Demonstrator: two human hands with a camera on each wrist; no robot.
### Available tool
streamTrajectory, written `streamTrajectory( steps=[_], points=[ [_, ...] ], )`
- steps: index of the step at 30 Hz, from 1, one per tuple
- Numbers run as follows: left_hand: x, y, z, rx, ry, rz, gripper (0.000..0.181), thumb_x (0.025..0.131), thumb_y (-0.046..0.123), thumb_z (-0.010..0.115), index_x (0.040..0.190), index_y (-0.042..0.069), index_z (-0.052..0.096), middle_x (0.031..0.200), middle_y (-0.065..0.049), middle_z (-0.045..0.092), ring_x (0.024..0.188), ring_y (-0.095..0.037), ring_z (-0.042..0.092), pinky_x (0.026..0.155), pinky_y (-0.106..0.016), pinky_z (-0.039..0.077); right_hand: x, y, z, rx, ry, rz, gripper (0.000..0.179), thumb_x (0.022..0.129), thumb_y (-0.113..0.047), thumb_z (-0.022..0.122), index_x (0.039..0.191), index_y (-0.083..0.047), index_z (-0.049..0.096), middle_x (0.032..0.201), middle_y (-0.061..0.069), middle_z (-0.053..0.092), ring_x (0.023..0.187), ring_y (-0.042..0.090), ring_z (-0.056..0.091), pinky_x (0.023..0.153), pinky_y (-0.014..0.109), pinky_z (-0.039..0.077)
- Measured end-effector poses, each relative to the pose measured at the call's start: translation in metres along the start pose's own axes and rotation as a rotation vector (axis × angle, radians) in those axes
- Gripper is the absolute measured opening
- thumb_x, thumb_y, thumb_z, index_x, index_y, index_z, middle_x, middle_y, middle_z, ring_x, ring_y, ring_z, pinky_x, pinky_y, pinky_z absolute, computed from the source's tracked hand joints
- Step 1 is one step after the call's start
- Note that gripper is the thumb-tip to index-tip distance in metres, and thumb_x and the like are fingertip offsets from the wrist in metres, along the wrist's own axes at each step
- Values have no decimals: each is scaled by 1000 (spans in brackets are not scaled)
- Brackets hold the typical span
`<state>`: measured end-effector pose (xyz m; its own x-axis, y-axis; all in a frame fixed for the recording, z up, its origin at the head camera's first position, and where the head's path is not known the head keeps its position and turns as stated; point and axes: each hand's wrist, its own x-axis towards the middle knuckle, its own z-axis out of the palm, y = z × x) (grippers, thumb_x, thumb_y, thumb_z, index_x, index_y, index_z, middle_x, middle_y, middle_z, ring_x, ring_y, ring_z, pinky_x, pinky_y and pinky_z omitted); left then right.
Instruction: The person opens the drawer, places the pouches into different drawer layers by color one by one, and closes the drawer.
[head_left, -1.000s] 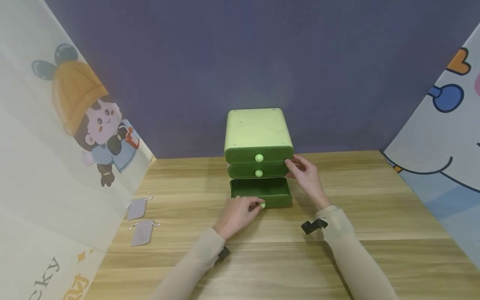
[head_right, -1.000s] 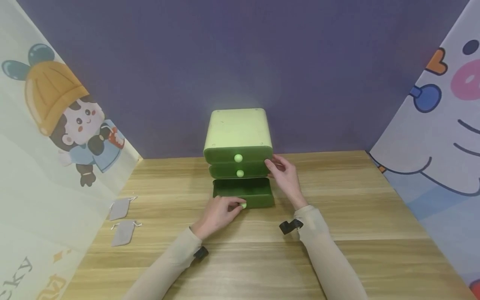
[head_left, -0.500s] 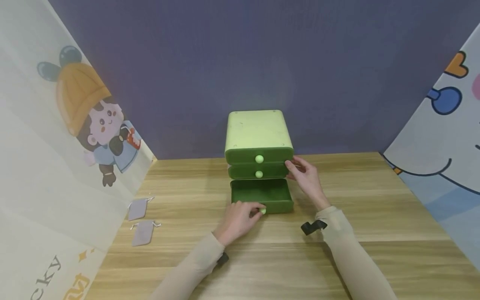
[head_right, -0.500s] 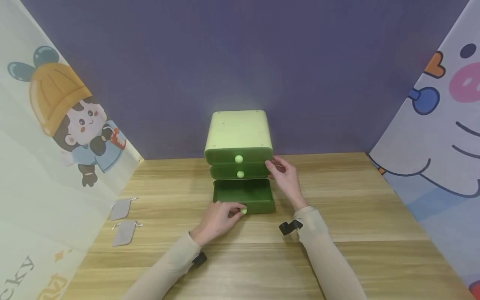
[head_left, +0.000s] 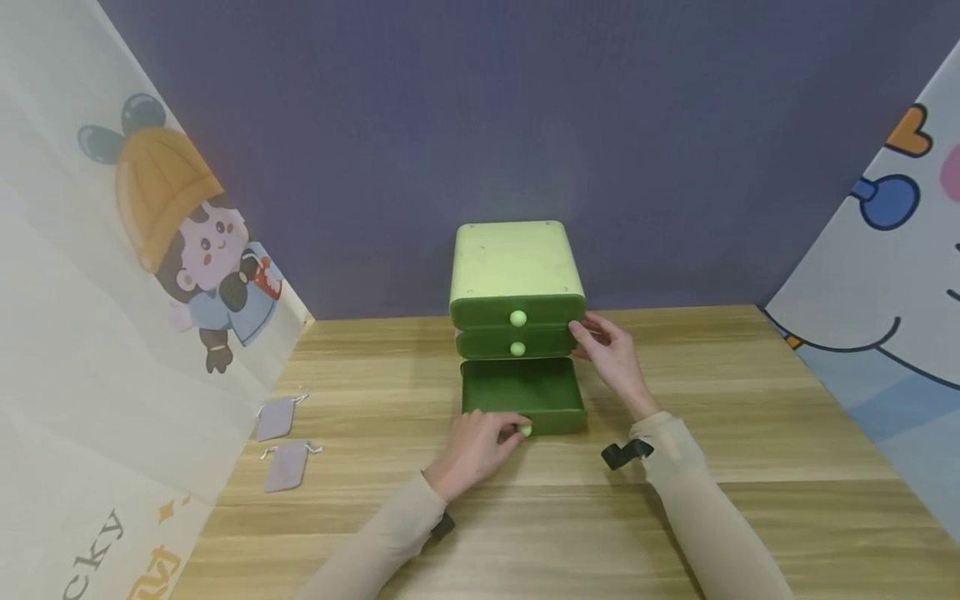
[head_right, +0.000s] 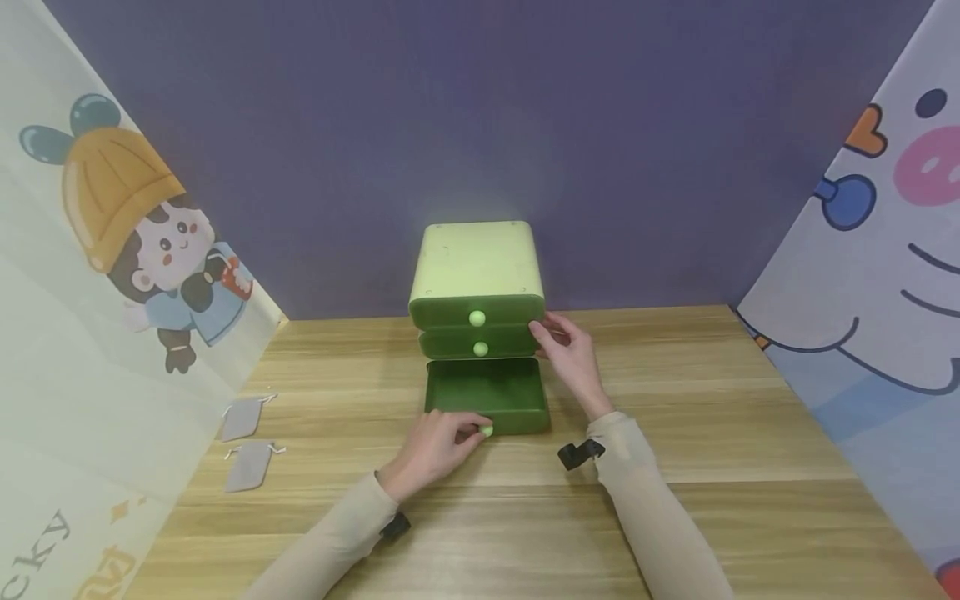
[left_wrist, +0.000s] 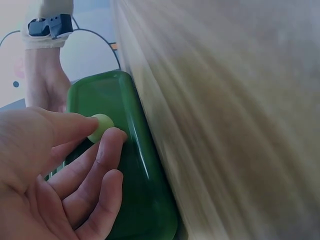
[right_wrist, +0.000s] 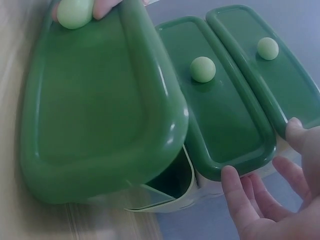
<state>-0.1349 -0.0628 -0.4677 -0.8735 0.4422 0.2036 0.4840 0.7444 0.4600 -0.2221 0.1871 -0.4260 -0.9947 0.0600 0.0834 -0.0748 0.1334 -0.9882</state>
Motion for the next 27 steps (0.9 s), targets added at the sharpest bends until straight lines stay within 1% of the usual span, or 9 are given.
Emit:
streamTrajectory(
  steps=[5,6,7,11,14,16,19,23,27],
  points=[
    [-4,1,-1,-6,-21,8,20,101,27,75,120,25,81,90,7,82,43,2,27,44,-19,28,-1,-1,0,0,-6,1,69,106,-35,68,161,-1,42,154,27,51,130,40,62,95,29,62],
    [-5,1,-1,-12,-29,10,20,101,26,75,120,25,81,99,5,84,43,2,27,44,-18,28,-1,-1,1,1,-7,1,70,106,-35,68,161,-1,42,155,27,51,130,41,63,95,29,62],
    [-5,1,-2,-18,-36,11,21,101,26,75,121,24,81,101,4,84,42,2,25,43,-18,27,-2,-1,1,1,-8,2,70,106,-35,68,161,-1,42,155,26,51,130,41,63,95,29,62],
    [-9,2,-2,-23,-47,15,21,101,26,74,122,23,81,99,4,84,41,3,23,42,-18,27,-2,-1,1,-3,-8,5,70,106,-36,68,161,-1,42,155,26,52,122,33,67,94,28,62],
    [-12,3,-2,-18,-53,17,22,102,27,73,122,24,80,91,5,82,41,4,22,41,-17,26,-2,0,0,-4,-8,7,70,106,-36,68,161,-1,42,155,26,52,114,23,69,93,27,62],
    [-13,4,-2,-17,-54,21,22,102,27,73,123,24,80,87,5,81,41,5,22,40,-16,25,-2,0,0,-2,-7,7,70,106,-36,68,161,-2,42,155,26,52,113,21,69,92,25,62],
    [-14,6,-1,-14,-46,30,22,102,27,73,122,23,80,86,5,81,41,5,23,42,-16,28,-2,0,0,3,-6,5,69,106,-36,68,161,-2,42,155,26,51,120,28,67,91,23,61],
    [-16,7,1,-12,-44,34,22,101,25,75,123,23,80,87,4,81,42,4,24,43,-18,30,-2,0,0,3,-14,4,70,106,-36,68,161,-2,42,156,26,50,129,39,62,93,25,61],
    [-18,8,2,-16,-53,34,24,100,24,75,124,23,79,90,4,81,42,4,24,42,-17,30,-3,1,-1,-3,-17,1,70,106,-36,67,161,-2,42,157,26,50,131,43,61,95,28,61]
  ],
)
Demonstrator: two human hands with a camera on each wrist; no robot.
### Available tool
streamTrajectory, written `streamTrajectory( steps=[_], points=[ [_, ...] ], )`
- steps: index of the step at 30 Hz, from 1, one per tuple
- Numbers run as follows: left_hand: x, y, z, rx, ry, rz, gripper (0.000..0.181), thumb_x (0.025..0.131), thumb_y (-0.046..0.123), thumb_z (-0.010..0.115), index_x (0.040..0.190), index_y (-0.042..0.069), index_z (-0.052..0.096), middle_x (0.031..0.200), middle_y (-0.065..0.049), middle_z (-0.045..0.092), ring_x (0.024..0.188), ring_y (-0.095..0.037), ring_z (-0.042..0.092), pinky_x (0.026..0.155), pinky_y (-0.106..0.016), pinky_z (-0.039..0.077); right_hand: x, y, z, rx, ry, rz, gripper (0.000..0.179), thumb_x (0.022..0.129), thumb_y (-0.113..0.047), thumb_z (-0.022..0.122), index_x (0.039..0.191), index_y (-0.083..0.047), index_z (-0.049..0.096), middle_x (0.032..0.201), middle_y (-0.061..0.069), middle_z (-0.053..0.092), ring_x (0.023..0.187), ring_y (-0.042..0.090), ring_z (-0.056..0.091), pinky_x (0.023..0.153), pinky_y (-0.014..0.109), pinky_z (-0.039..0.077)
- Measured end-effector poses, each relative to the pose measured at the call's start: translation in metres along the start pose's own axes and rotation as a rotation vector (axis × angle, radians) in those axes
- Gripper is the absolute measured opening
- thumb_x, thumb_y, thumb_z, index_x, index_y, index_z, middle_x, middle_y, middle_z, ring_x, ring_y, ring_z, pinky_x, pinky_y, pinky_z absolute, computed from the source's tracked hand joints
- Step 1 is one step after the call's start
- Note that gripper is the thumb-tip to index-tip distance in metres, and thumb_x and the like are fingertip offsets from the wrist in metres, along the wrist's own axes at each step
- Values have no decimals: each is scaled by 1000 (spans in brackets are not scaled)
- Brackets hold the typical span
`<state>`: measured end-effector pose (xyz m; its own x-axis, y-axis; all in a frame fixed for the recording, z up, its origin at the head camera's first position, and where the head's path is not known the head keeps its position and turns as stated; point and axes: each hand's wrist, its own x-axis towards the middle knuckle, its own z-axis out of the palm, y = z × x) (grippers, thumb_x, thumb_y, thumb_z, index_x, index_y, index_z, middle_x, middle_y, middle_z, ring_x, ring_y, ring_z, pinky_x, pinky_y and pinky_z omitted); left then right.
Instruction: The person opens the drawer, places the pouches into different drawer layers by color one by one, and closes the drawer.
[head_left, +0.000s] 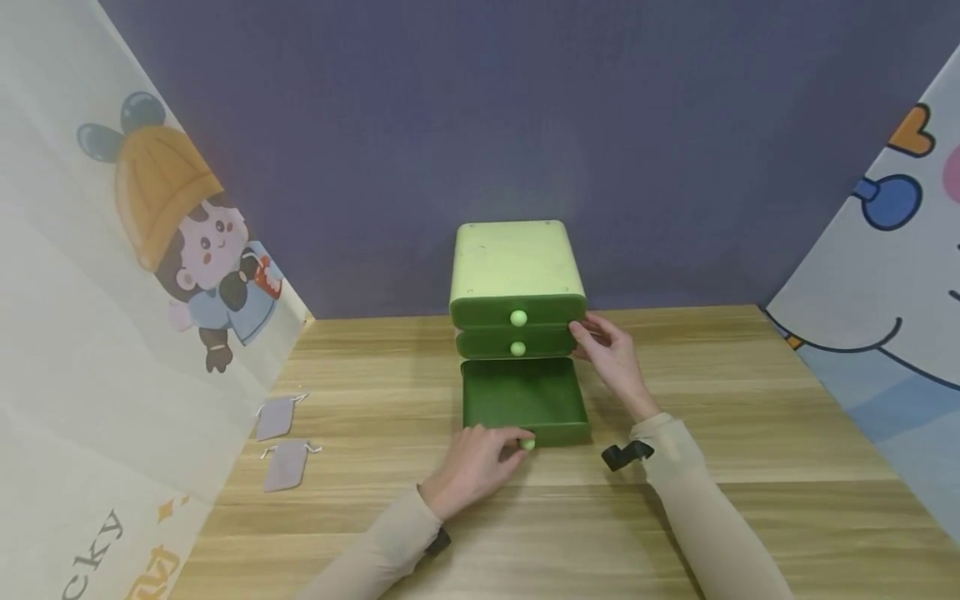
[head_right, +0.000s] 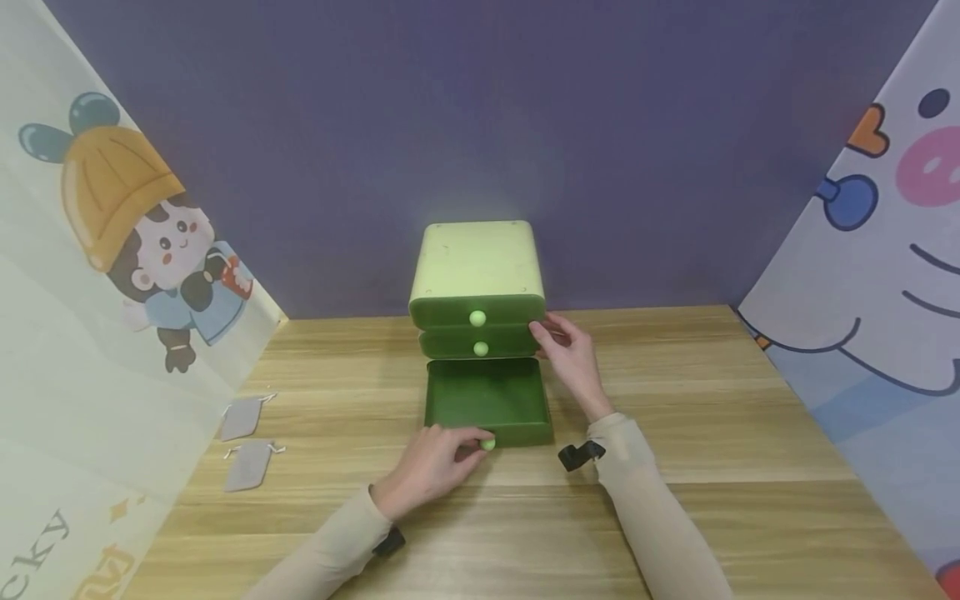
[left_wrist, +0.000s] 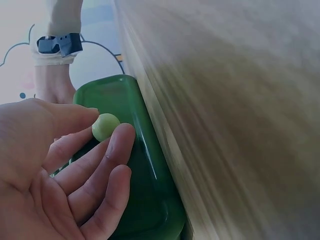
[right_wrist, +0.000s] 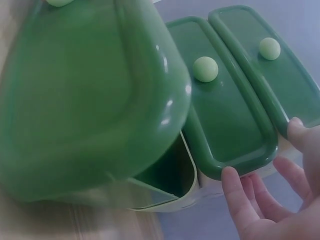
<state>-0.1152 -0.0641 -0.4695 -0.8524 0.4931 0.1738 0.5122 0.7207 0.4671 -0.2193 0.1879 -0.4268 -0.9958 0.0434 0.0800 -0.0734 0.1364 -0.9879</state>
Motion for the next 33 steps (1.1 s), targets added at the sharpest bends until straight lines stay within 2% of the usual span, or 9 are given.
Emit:
streamTrajectory(
  steps=[7,14,20,21,23,27,29,33],
  points=[
    [-3,0,-2,-13,-2,4,24,100,24,76,124,22,79,95,4,83,42,6,25,43,-17,30,0,0,0,-14,1,-1,70,105,-38,68,161,-2,43,157,26,51,127,39,65,96,29,61],
    [-5,2,-4,-30,-31,4,28,99,23,76,127,20,77,104,1,84,41,5,26,42,-17,31,0,0,-1,-14,6,1,70,106,-37,68,161,-2,43,156,26,51,118,28,69,98,33,61],
    [-9,3,-9,-22,-42,33,32,100,25,75,131,19,75,108,0,83,40,5,26,41,-16,30,0,-1,-1,-21,0,3,70,106,-37,68,161,-2,43,156,27,51,118,30,69,98,32,61],
    [-10,3,-10,-24,-44,38,32,100,25,75,131,18,75,109,0,83,40,5,28,41,-16,30,0,-1,-1,-21,0,5,70,106,-37,68,161,-2,43,155,27,52,117,30,69,97,31,61],
    [-12,3,-12,-43,-49,47,31,101,25,74,131,18,75,109,0,83,45,9,40,42,-15,34,-1,-1,-1,-22,-2,8,70,106,-36,68,161,-2,42,155,27,52,117,30,70,95,27,61],
    [-15,2,-20,-114,-63,25,26,101,26,74,126,17,77,103,3,83,67,8,65,58,-13,49,-1,0,-1,-16,-4,11,70,106,-37,68,161,-3,42,156,26,52,118,30,69,91,22,61],
    [-16,0,-24,-147,-63,6,23,101,26,74,122,17,79,99,5,83,74,7,68,68,-14,53,-1,-1,-1,-13,-7,10,71,106,-37,68,161,-3,42,156,26,51,118,30,69,93,24,61],
    [-18,-7,-28,-206,-58,-13,21,101,27,73,119,18,80,96,7,81,73,7,64,71,-16,54,0,-1,-1,-16,-7,11,71,105,-38,68,162,-3,42,157,26,51,116,27,70,93,24,61]
  ],
)
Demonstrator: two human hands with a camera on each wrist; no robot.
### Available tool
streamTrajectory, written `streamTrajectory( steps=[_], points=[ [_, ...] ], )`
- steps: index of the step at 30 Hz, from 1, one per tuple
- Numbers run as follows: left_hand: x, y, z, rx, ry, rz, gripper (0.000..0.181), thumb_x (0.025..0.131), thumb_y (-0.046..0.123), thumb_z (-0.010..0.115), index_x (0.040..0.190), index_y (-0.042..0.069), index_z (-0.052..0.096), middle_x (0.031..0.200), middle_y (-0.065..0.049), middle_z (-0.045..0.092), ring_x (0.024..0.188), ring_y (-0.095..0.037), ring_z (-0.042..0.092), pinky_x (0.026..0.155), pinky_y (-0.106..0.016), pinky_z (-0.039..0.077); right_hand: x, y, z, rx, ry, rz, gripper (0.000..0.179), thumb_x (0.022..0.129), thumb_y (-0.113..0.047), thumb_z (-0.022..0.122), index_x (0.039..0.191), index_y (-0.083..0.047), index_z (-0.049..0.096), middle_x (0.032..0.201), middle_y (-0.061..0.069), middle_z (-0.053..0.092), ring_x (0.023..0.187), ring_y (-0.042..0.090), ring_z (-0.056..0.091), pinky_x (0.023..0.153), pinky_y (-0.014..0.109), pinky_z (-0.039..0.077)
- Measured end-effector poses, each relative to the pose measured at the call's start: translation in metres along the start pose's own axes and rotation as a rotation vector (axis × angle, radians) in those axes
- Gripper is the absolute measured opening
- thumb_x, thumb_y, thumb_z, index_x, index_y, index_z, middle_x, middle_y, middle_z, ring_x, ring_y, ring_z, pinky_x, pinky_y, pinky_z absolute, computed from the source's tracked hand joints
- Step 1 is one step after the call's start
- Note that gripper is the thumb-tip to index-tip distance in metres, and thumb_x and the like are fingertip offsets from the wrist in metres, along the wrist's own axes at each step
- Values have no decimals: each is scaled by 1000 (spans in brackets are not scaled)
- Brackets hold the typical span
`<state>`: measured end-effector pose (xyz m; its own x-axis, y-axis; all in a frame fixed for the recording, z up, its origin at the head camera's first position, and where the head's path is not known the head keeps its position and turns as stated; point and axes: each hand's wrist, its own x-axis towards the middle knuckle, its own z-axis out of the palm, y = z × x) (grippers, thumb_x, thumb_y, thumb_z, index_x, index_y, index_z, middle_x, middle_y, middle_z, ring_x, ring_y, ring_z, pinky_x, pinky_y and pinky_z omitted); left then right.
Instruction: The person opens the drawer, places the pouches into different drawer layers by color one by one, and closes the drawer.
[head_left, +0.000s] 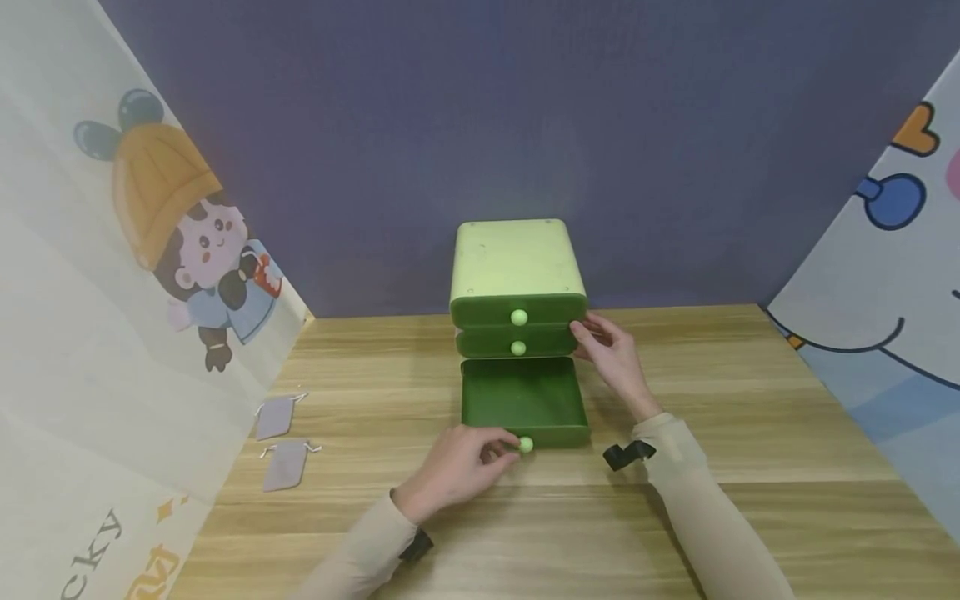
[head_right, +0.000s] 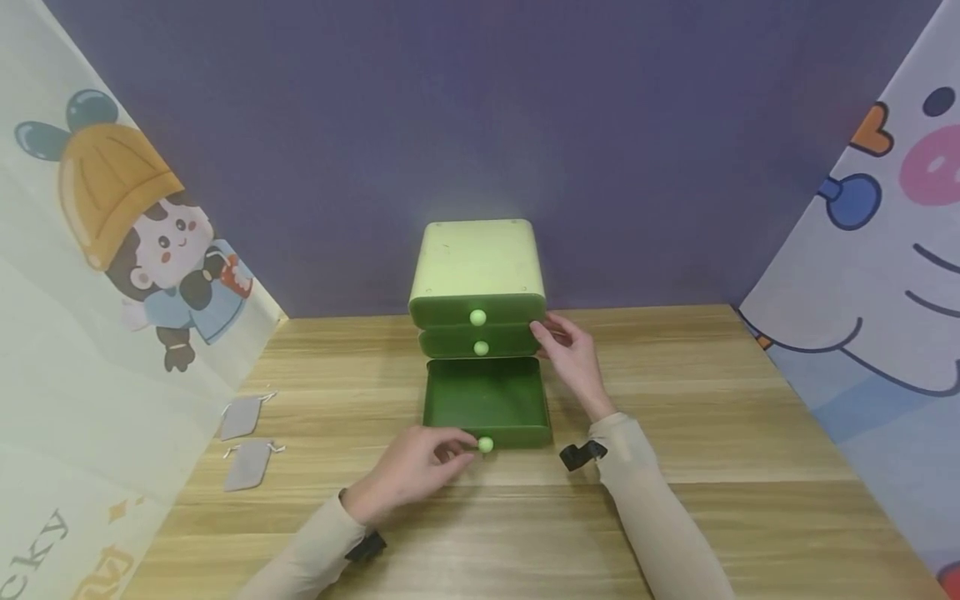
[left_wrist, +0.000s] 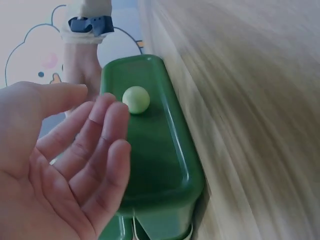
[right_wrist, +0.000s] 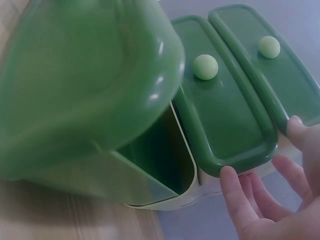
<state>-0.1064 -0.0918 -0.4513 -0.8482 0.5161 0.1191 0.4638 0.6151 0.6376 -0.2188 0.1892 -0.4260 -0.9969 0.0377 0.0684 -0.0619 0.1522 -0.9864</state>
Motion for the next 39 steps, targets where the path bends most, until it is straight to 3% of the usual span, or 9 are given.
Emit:
streamTrajectory(
  steps=[6,12,19,22,25,30,36,39],
  points=[
    [-6,-8,-12,-87,18,-44,23,103,30,71,121,18,78,100,5,81,78,3,67,74,-19,57,0,0,-2,-5,-7,1,72,105,-39,69,162,-4,41,158,26,50,113,24,72,88,18,60],
    [-11,-17,-26,-116,99,-107,20,103,29,71,119,20,78,98,7,79,82,-4,69,74,-25,58,4,1,-4,-19,-7,-7,75,104,-42,69,162,-3,42,157,26,51,104,10,70,98,33,61],
    [-25,-38,-32,-129,158,-143,15,101,23,73,114,19,79,96,8,77,84,-5,69,79,-24,59,5,-2,-6,-27,-38,-12,73,105,-39,69,161,-1,42,157,27,51,126,42,66,99,39,60],
    [-32,-49,-37,-127,169,-179,17,100,21,74,115,15,79,96,7,77,85,-5,69,79,-23,59,4,-2,-6,-12,-52,-7,71,106,-36,69,161,0,41,158,28,50,133,48,61,101,40,60],
    [-39,-59,-47,-119,190,-264,20,101,22,74,118,14,79,97,5,77,85,-6,68,77,-24,58,4,-2,-7,-10,-56,-3,72,106,-36,69,161,-1,41,159,28,49,135,48,60,101,40,59],
    [-57,-78,-67,-49,253,-388,23,102,26,73,121,16,78,99,2,77,84,-8,67,75,-27,57,4,-1,-8,-22,-50,9,72,106,-37,68,162,-1,40,157,28,50,130,45,64,99,35,61],
    [-82,-100,-81,-14,332,-417,23,102,23,72,122,11,78,104,-5,79,83,-11,70,73,-26,57,5,3,-10,-30,-44,7,72,105,-39,69,161,-1,42,154,27,53,119,31,69,89,22,62],
    [-96,-108,-89,20,393,-433,23,102,20,72,121,8,78,106,-8,80,89,-17,73,77,-27,58,6,2,-8,-20,-54,-6,72,105,-38,69,160,-1,43,154,27,53,116,25,70,89,22,62]
  ],
)
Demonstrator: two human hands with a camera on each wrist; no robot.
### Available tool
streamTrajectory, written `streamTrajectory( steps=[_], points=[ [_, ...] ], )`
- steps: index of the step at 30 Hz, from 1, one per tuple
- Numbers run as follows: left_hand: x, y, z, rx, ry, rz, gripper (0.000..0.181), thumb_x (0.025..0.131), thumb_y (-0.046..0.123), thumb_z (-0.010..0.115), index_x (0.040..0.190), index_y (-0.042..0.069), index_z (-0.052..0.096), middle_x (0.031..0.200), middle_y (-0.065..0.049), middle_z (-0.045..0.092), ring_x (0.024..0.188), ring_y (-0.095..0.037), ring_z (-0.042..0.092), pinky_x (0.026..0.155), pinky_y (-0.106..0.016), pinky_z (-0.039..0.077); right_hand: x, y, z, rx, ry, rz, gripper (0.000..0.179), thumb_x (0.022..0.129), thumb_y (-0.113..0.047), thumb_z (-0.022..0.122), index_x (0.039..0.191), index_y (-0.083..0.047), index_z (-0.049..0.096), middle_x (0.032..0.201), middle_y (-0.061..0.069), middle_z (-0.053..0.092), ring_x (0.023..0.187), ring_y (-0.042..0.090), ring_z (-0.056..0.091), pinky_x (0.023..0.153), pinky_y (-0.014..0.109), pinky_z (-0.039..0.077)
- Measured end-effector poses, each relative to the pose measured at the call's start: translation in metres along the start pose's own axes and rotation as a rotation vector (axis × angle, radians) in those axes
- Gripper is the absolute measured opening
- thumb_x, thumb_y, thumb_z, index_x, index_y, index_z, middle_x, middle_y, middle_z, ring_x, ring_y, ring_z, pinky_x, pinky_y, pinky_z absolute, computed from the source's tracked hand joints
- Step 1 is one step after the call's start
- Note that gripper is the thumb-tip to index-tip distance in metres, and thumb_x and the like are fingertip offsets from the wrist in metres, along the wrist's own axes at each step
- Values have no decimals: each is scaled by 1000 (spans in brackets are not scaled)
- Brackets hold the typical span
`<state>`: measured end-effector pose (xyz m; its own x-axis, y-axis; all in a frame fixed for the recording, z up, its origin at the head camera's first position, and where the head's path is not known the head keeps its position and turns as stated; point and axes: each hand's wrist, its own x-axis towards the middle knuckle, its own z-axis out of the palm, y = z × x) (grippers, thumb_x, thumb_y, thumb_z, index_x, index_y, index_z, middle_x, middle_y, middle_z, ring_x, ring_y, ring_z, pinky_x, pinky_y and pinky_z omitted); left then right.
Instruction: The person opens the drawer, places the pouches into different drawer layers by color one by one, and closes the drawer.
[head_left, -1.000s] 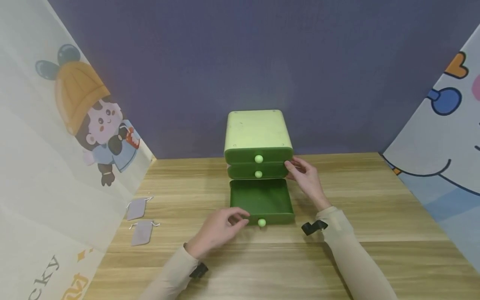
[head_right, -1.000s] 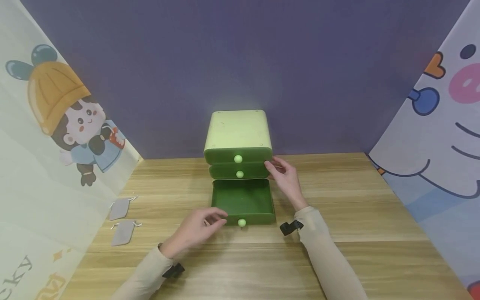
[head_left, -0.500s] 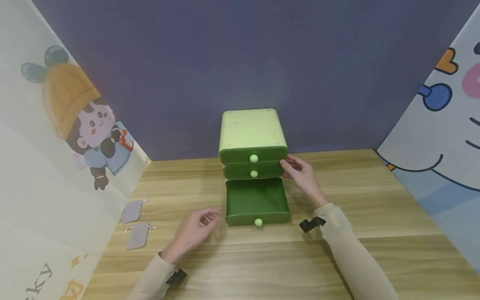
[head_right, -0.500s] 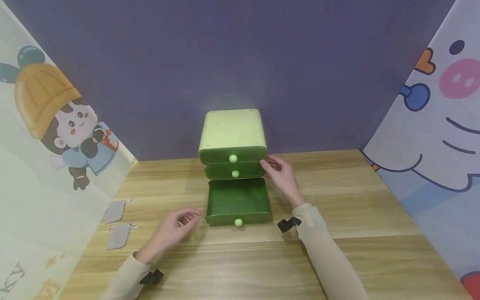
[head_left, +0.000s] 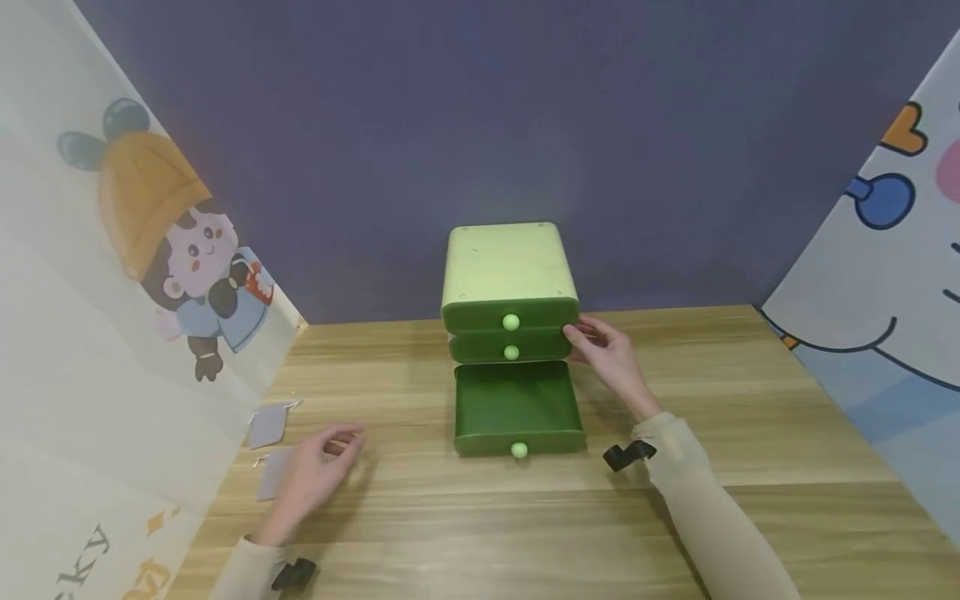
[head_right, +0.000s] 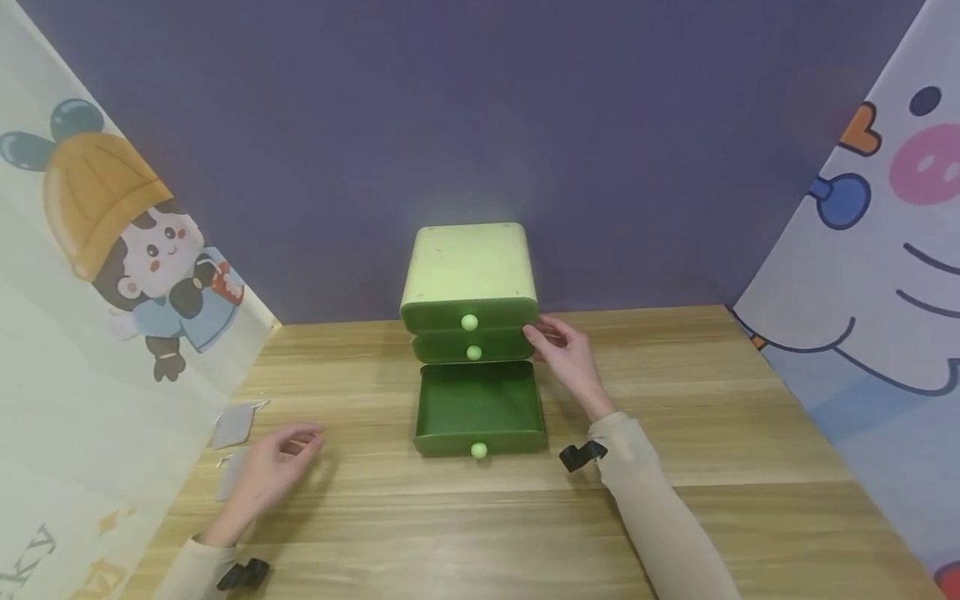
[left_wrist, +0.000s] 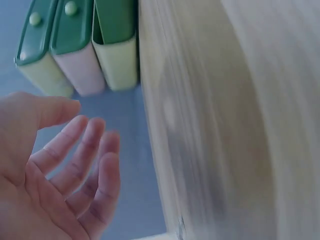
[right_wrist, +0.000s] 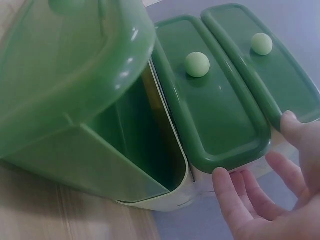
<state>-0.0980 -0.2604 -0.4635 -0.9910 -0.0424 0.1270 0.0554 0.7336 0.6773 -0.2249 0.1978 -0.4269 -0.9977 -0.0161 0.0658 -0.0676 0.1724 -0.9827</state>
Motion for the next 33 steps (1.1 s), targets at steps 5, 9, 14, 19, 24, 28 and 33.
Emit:
streamTrajectory(
  steps=[5,9,14,19,24,28,33],
  points=[
    [-3,-17,-14,90,63,-18,24,102,21,71,121,7,77,109,-12,81,98,-29,76,82,-39,61,0,0,2,3,6,-4,70,105,-35,69,160,0,43,153,29,53,117,26,69,90,22,61],
    [-4,-31,-27,139,86,-111,32,105,30,67,126,7,75,115,-17,80,102,-35,76,76,-37,58,-1,1,4,12,11,2,69,106,-35,69,160,0,43,153,28,53,124,33,67,90,22,61],
    [-7,-46,-45,141,96,-224,43,106,40,62,133,7,72,125,-21,77,110,-42,75,76,-42,58,0,3,3,16,7,-6,71,106,-37,68,161,-1,42,154,27,52,130,39,62,90,22,61],
    [-9,-58,-56,172,96,-258,46,105,42,62,134,7,71,128,-21,76,113,-43,74,85,-51,57,1,4,2,1,14,-16,71,105,-38,69,160,-1,43,153,26,54,125,34,66,93,28,62],
    [-8,-63,-64,192,59,-259,49,104,41,65,136,4,68,133,-25,72,116,-45,73,94,-59,55,1,3,2,-11,14,-20,71,105,-39,68,160,-1,43,153,27,54,120,30,69,91,25,62],
    [-7,-64,-70,207,-15,-250,55,104,41,66,141,0,63,136,-29,68,119,-48,71,98,-62,53,1,3,1,-15,11,-13,72,105,-39,68,160,-1,43,153,27,54,123,37,68,89,21,61],
    [-5,-67,-74,257,-95,-254,61,104,40,66,143,-6,59,136,-31,68,122,-54,65,96,-64,53,1,2,1,-13,6,-3,73,105,-41,69,161,-2,43,153,27,53,129,45,64,90,21,61]
  ],
)
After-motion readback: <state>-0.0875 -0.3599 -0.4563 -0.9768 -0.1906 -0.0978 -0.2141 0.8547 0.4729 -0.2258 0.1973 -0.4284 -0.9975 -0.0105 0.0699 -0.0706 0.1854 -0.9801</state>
